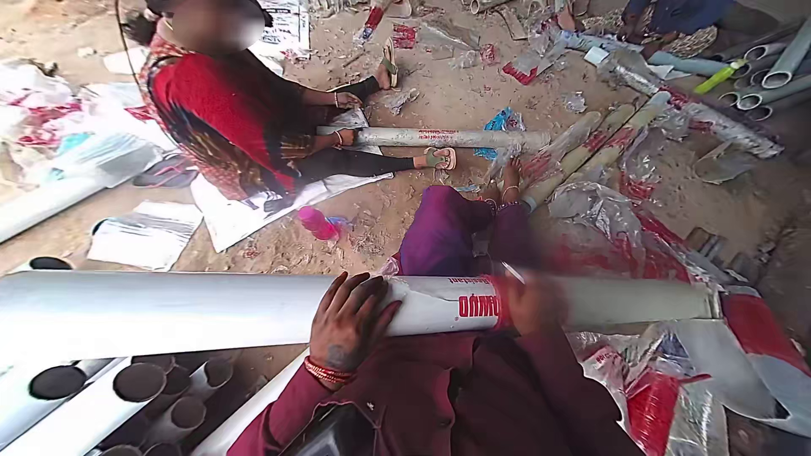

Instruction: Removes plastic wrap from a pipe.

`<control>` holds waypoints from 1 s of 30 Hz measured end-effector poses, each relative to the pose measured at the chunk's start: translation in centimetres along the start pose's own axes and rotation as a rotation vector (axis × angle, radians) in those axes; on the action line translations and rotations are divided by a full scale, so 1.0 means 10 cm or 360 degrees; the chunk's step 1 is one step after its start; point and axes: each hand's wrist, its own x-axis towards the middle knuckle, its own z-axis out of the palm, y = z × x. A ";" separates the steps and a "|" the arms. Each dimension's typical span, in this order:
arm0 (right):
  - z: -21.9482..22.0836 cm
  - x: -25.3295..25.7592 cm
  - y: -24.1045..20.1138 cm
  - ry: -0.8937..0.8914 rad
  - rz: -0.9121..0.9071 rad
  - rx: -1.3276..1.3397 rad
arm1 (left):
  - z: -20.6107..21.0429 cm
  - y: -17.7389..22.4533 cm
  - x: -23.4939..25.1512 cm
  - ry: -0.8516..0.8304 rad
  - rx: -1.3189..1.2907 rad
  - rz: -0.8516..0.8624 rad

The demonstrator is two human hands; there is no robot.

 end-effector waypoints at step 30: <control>-0.03 0.16 -0.46 -0.0273 -0.0644 0.0586 | 0.55 -0.11 0.05 0.0080 -0.0110 0.0332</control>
